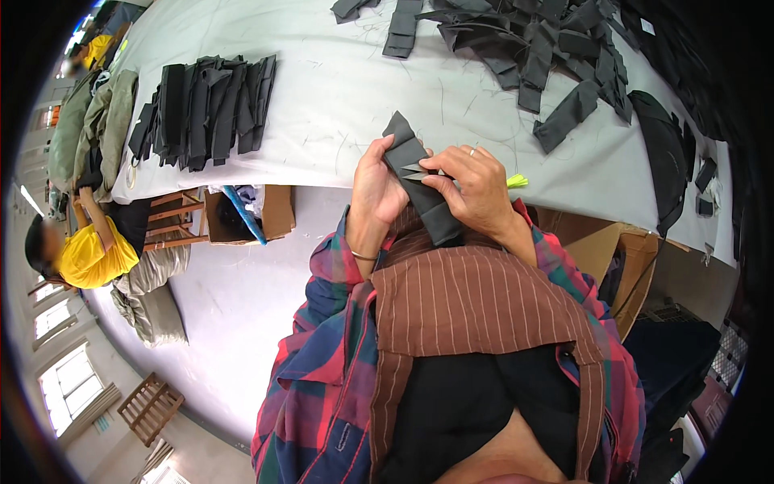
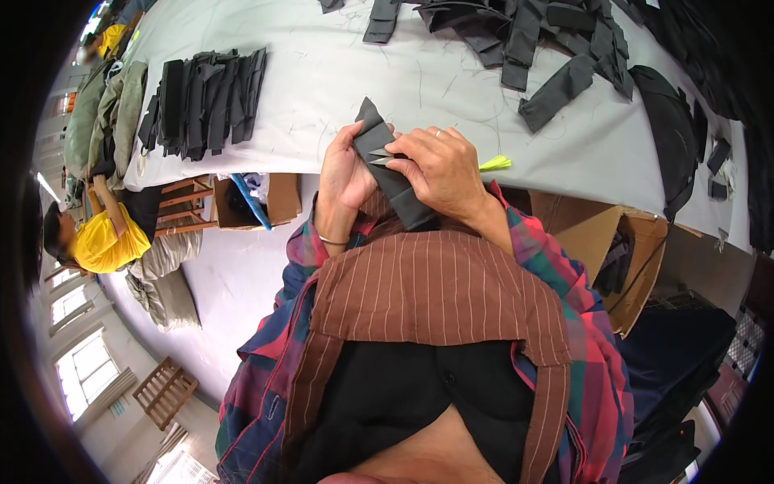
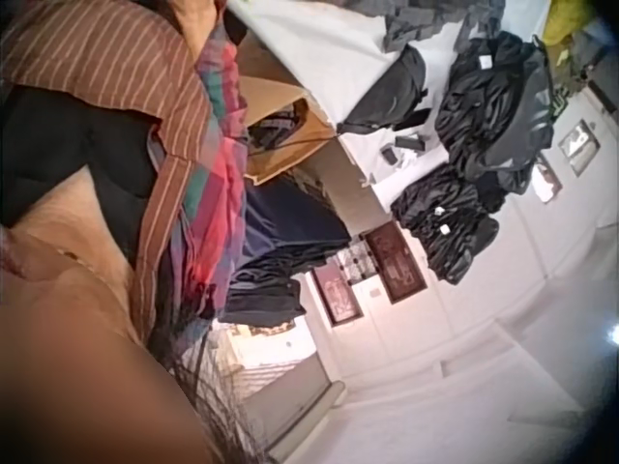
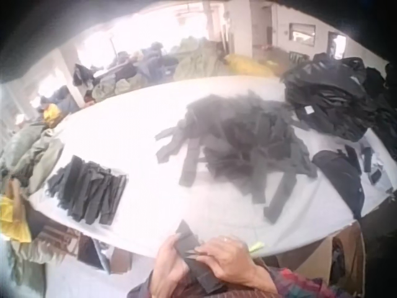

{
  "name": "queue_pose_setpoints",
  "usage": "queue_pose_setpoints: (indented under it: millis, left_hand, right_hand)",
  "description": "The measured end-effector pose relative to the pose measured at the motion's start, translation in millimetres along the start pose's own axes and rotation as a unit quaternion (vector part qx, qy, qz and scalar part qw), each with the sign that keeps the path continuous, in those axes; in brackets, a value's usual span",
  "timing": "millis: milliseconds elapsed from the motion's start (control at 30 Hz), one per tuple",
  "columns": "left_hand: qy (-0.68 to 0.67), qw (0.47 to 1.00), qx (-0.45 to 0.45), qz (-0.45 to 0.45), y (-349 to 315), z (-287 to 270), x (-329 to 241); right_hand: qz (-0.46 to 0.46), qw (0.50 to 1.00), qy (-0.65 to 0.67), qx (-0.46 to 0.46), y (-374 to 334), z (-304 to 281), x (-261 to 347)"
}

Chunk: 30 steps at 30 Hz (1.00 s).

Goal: Trimming excess threads from black fabric components using nippers at a workshop table.

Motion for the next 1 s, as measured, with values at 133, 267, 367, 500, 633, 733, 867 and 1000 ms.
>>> queue_pose_setpoints:
  millis: [133, 267, 367, 500, 633, 733, 867, 1000]
  left_hand:
    - [-0.004, 1.0, 0.004, 0.004, -1.8, -1.8, 1.6]
    - [-0.012, 1.0, 0.011, 0.004, -1.6, -7.9, 1.4]
    - [-0.002, 0.999, 0.045, 0.01, -4.0, -4.8, 0.2]
    - [-0.001, 0.999, 0.031, 0.01, -6.3, -4.8, 2.4]
    - [-0.043, 0.995, 0.094, 0.01, -14.7, -2.1, 2.2]
    - [-0.031, 0.991, 0.128, 0.014, -21.6, 1.3, 1.6]
    - [-0.039, 0.989, 0.139, 0.011, -27.8, -0.1, 3.0]
    - [-0.04, 0.99, 0.138, 0.015, -34.6, -3.5, 4.7]
  right_hand:
    - [-0.013, 1.0, -0.026, -0.011, -4.4, -0.9, 5.9]
    - [-0.028, 0.999, -0.017, -0.022, -5.3, -2.5, 9.4]
    - [-0.039, 0.999, -0.028, 0.002, -8.7, -2.0, 14.7]
    - [0.002, 0.999, 0.025, -0.031, -9.8, -0.8, 12.2]
    - [0.02, 0.999, 0.032, -0.03, -10.3, -2.1, 15.4]
    - [0.01, 0.998, 0.005, -0.054, -13.7, -5.2, 18.9]
    - [-0.018, 0.998, -0.029, -0.058, -16.1, -7.3, 28.6]
    - [-0.043, 0.997, -0.041, -0.054, -22.9, -5.0, 35.5]
Point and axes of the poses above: each hand's wrist, its own y-axis towards the middle knuckle, its own z-axis out of the palm, x = y × z, the point moved 7 cm from there along y, towards the middle knuckle, and after that the axes turned 9 degrees about -x, right-handed, at the moved point
